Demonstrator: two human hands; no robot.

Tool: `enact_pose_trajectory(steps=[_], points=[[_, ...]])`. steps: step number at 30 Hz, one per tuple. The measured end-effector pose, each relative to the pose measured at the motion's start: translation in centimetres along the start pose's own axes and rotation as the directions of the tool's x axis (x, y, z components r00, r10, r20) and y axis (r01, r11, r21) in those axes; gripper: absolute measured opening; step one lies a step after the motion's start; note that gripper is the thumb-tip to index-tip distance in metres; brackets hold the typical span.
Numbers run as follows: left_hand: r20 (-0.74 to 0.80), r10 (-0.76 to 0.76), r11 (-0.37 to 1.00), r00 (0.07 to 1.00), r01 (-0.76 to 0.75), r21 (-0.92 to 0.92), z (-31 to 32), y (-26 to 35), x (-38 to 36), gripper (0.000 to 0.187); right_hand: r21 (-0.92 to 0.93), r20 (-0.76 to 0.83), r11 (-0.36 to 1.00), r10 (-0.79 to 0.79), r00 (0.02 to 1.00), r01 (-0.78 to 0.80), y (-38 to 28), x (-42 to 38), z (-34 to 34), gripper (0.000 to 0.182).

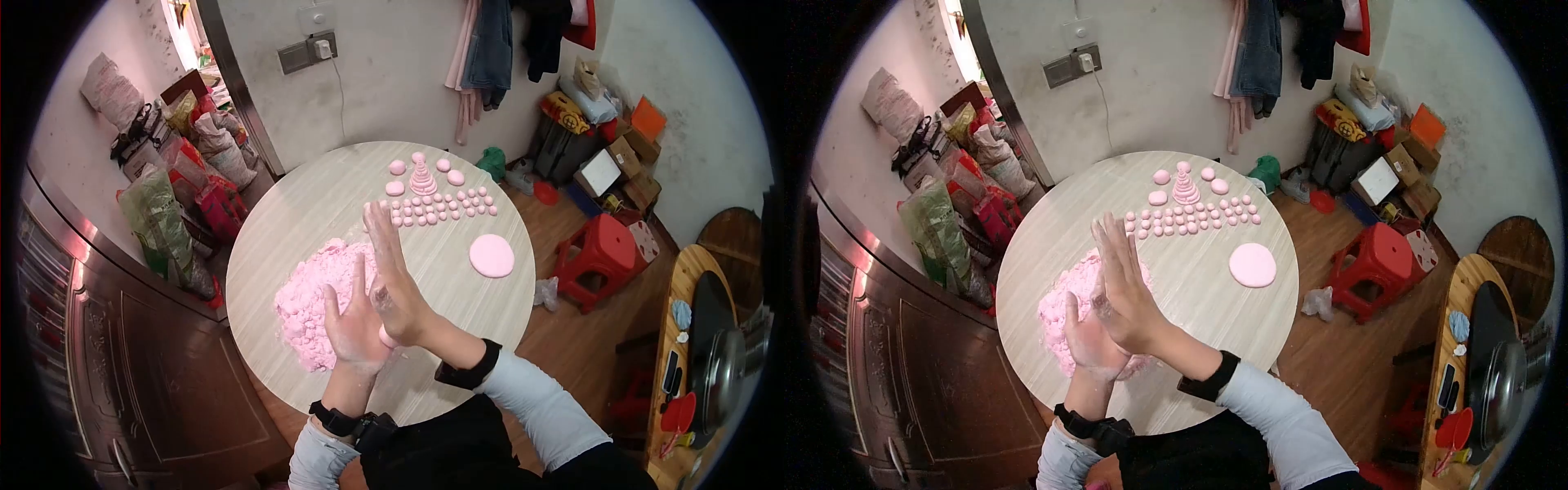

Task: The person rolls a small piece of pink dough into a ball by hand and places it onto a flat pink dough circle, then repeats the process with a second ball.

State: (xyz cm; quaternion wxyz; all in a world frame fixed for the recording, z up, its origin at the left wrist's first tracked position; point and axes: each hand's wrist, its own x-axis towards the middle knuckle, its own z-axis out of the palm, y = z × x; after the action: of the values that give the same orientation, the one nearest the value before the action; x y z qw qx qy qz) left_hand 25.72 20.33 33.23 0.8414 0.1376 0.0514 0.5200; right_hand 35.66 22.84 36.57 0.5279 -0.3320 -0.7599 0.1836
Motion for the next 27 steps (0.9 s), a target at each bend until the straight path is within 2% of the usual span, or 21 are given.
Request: enact_pose_trajectory(steps=[3, 4, 6, 7, 10, 12, 14, 16, 18, 19, 20, 22, 23, 24, 26, 27], points=[[0.062, 0.181, 0.983, 0.982, -0.178, -0.053, -1.2, 1.0, 0.8, 0.071, 0.295, 0.061, 0.948, 0.102, 0.993, -0.116, -1.5, -2.7, 1.6, 0.082], [0.054, 0.185, 0.982, 0.981, -0.182, -0.057, -2.0, 0.7, 0.9, 0.071, 0.298, 0.069, 0.947, 0.107, 0.992, -0.123, -1.9, -2.4, 1.6, 0.082], [-0.027, 0.148, 0.965, 0.989, -0.138, 0.224, -2.8, 0.0, 0.9, 0.070, 0.310, -0.050, 0.950, 0.058, 0.997, -0.040, -2.0, -1.2, 1.6, 0.081], [-0.114, 0.094, 0.970, 0.989, -0.065, 0.236, -2.6, -0.5, 0.4, 0.071, 0.265, -0.028, 0.961, 0.092, 0.995, -0.081, -1.3, -0.5, 1.2, 0.086], [-0.092, 0.152, 0.970, 0.984, -0.130, 0.207, -0.6, -0.4, 0.0, 0.072, 0.181, -0.092, 0.975, 0.148, 0.985, -0.130, 2.3, -1.1, 1.8, 0.083], [-0.052, 0.193, 0.960, 0.980, -0.177, 0.219, -1.3, 0.2, 0.5, 0.073, 0.242, -0.087, 0.963, 0.141, 0.986, -0.117, 1.8, -2.3, 2.5, 0.081], [-0.048, 0.236, 0.916, 0.971, -0.206, 0.344, -1.1, 0.3, 0.7, 0.072, 0.396, -0.024, 0.910, 0.143, 0.989, -0.122, -0.8, -2.9, 2.6, 0.080], [-0.106, 0.212, 0.924, 0.971, -0.164, 0.345, -0.5, -0.2, 0.5, 0.071, 0.456, -0.060, 0.887, 0.112, 0.992, -0.073, -1.6, -1.9, 2.0, 0.080], [-0.106, 0.147, 0.870, 0.983, -0.077, 0.486, -0.2, -1.0, 0.4, 0.071, 0.587, -0.082, 0.804, 0.173, 0.982, -0.093, -1.6, -0.7, 1.3, 0.091], [-0.118, 0.141, 0.846, 0.983, -0.058, 0.530, 0.5, -1.2, 0.2, 0.072, 0.568, -0.085, 0.814, 0.203, 0.975, -0.120, -0.8, -0.6, 1.1, 0.093], [-0.112, 0.141, 0.847, 0.984, -0.061, 0.529, 0.6, -1.3, 0.2, 0.072, 0.564, -0.086, 0.817, 0.199, 0.976, -0.116, 0.0, -0.8, 1.2, 0.093], [-0.012, 0.194, 0.768, 0.981, -0.144, 0.625, 0.6, -1.4, 0.2, 0.070, 0.611, -0.065, 0.761, 0.322, 0.944, -0.218, 1.0, -1.0, 1.4, 0.096], [0.011, 0.202, 0.760, 0.979, -0.164, 0.628, 0.6, -1.2, 0.2, 0.069, 0.679, -0.003, 0.684, 0.366, 0.931, -0.267, 0.3, -1.7, 1.3, 0.099], [0.010, 0.209, 0.760, 0.978, -0.169, 0.627, 0.6, -1.0, 0.4, 0.069, 0.679, 0.004, 0.683, 0.363, 0.932, -0.269, -0.5, -1.6, 1.2, 0.099], [-0.054, 0.196, 0.892, 0.979, -0.155, 0.424, 0.6, -0.8, 0.7, 0.073, 0.829, -0.094, 0.557, 0.218, 0.971, -0.045, -2.2, -1.6, 1.1, 0.083], [-0.060, 0.195, 0.892, 0.979, -0.151, 0.426, 0.6, -0.9, 0.4, 0.073, 0.837, -0.094, 0.546, 0.215, 0.972, -0.040, -2.8, -1.3, 0.7, 0.087]])
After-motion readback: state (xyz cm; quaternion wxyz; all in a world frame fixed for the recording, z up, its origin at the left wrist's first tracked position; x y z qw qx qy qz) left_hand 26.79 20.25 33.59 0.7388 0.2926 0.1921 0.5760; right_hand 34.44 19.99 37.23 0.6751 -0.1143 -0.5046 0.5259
